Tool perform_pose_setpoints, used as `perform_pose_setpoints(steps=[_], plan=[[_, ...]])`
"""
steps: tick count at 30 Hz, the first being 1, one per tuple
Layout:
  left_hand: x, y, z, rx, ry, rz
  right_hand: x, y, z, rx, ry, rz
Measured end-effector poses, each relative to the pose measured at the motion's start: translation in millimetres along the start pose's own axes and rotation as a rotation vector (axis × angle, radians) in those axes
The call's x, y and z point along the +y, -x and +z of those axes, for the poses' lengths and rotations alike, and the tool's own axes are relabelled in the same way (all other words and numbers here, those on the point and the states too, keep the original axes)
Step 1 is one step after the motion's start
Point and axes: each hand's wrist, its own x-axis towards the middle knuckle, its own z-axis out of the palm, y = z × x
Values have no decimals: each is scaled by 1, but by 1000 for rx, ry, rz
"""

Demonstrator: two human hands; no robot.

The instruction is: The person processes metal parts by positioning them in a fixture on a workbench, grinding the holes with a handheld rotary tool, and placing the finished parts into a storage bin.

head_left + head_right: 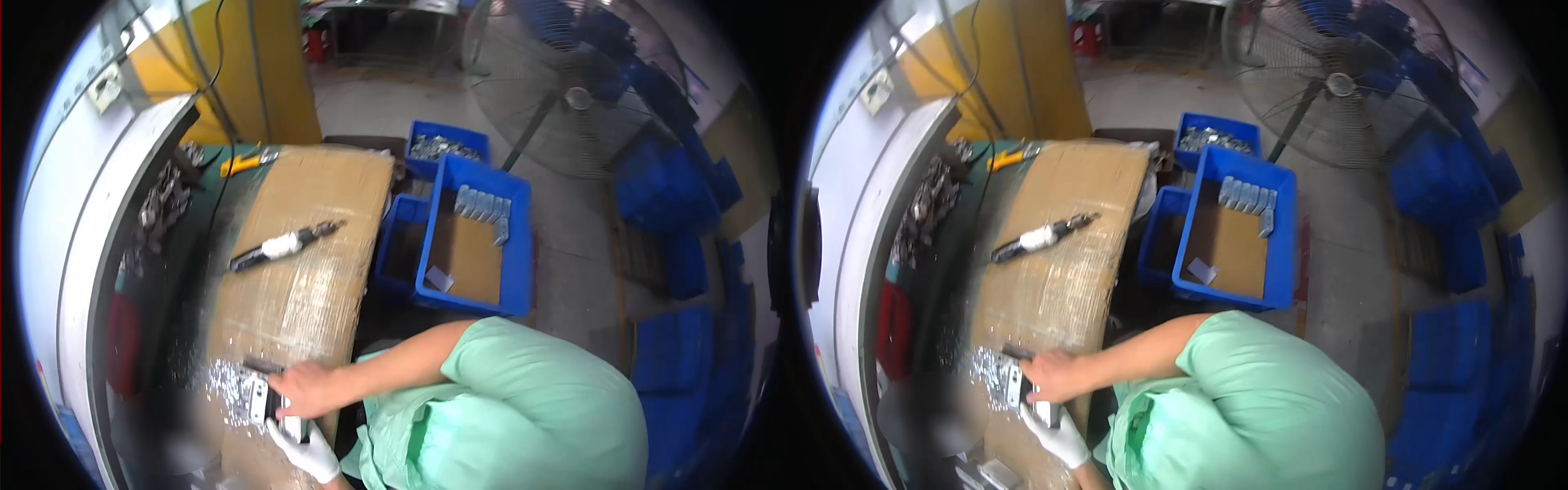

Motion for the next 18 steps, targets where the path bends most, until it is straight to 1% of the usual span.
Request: perform_pose_setpoints(steps=[2,3,4,5,6,7,8,9,10,12,14,16,18], plan=[[22,-5,-1,-3,-119,-35,5,-1,-16,-130,-9,20],[30,-6,-4,-48,-152,-86,21,-2,-4,-86,-55,-14],[28,-6,-3,-65,-139,-88,34,-4,-1,-110,-84,-47],[21,-3,-5,-62,-74,-112,14,1,-33,-174,-129,48],[23,-5,-3,-23,-58,-119,31,1,-28,-104,-113,47],[26,-2,-3,-10,-73,-199,35,0,-40,-107,-167,68],[18,-2,-2,-43,-22,-231,45,-3,-46,-65,-381,101],[9,-3,3,-55,-47,-178,53,-8,-55,0,-429,123],[-1,0,11,-24,-70,-137,63,-15,-64,90,-469,50],[2,-3,9,-23,-172,-86,67,-30,-93,232,-588,21],[3,-10,13,-2,-203,-69,69,-55,-117,349,-551,-33],[5,-16,19,7,-209,-71,69,-89,-136,460,-208,-34],[5,-19,22,6,-207,-98,106,-134,-143,535,321,-157]])
